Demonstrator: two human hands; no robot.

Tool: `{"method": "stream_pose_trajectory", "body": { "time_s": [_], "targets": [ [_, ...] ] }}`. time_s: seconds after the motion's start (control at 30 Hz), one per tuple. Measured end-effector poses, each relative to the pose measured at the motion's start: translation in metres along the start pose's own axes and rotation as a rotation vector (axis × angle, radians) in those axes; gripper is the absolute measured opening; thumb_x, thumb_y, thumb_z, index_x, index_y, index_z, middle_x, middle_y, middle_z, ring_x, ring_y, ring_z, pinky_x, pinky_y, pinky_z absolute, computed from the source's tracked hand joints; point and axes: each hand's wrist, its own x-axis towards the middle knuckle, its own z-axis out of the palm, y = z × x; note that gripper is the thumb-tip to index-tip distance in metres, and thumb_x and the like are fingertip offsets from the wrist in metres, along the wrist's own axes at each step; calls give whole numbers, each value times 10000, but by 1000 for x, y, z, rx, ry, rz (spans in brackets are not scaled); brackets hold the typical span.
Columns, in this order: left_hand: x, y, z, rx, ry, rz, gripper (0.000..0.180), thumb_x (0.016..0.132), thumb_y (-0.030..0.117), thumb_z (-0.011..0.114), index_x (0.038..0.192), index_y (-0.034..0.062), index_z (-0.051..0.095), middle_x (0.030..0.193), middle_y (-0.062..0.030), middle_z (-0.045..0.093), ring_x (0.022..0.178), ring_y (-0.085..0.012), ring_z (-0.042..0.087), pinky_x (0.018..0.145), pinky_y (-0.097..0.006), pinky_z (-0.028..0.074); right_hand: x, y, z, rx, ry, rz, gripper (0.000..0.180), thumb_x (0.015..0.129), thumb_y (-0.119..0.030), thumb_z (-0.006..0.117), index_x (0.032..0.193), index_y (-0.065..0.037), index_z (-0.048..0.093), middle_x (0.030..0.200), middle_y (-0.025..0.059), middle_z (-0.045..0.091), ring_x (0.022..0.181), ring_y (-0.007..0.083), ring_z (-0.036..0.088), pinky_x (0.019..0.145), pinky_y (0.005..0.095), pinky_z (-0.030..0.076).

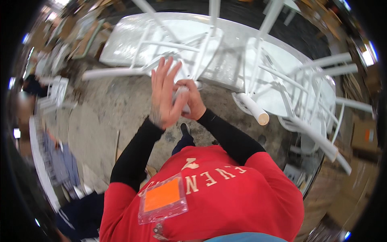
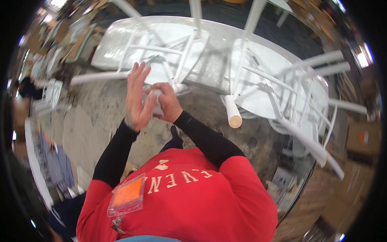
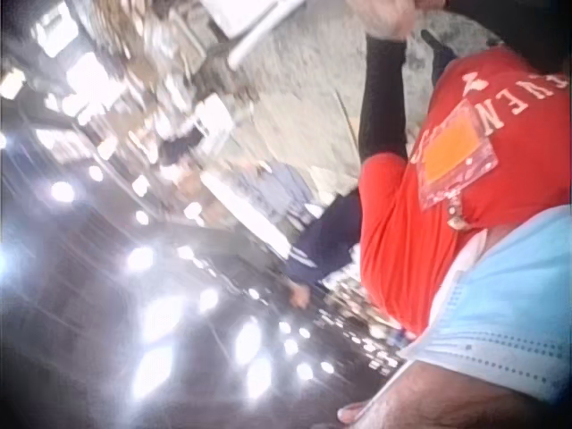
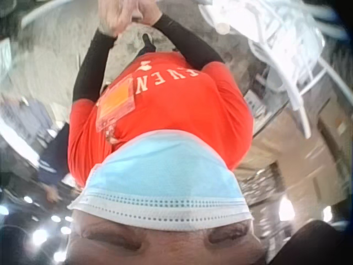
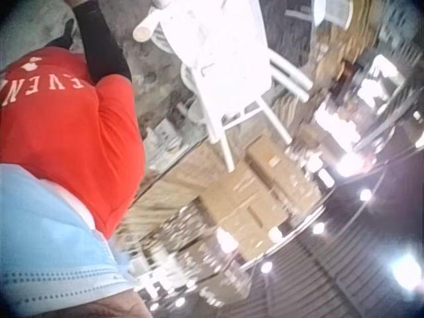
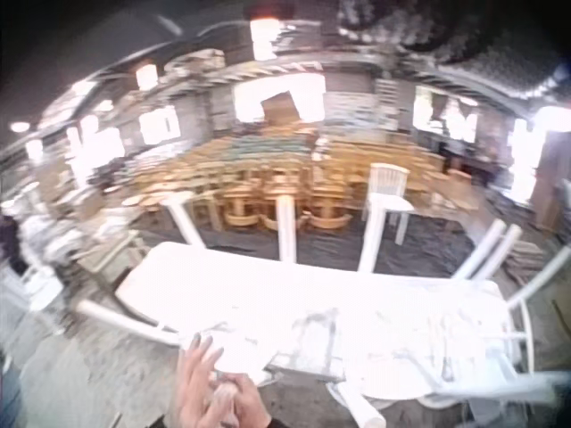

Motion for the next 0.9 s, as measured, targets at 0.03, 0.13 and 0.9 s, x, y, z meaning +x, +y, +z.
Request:
{"method": "stream_pose_trajectory", "body": {
  "time_s": [0.03, 0.13, 0.9],
  "targets": [
    [-1, -3, -2, 8, -76, 66, 672, 931, 414, 573, 1473, 47, 419, 1533, -217, 364, 1478, -440, 225, 1160, -643, 95, -4, 14, 6, -54, 51, 9, 705, 597, -144, 842, 1261, -113, 605, 1214, 150, 526, 1115, 361, 513, 979, 438, 429],
    [0, -7, -6, -224, -290, 14, 767, 908, 564, 553, 1489, 80, 421, 1568, -200, 316, 1492, -437, 199, 1146, -684, 43, -33, 48, 23, -195, 181, 109, 657, 600, -122, 827, 1222, -135, 617, 1221, 152, 526, 1157, 357, 508, 965, 423, 445],
    [13, 8, 16, -65, -235, 122, 689, 964, 533, 440, 1435, 31, 478, 1554, -245, 349, 1476, -487, 211, 1153, -668, 98, -41, 18, -3, -307, 224, 301, 298, 713, -126, 690, 1008, -170, 709, 1070, 72, 663, 1085, 302, 601, 892, 393, 516]
  ]
}}
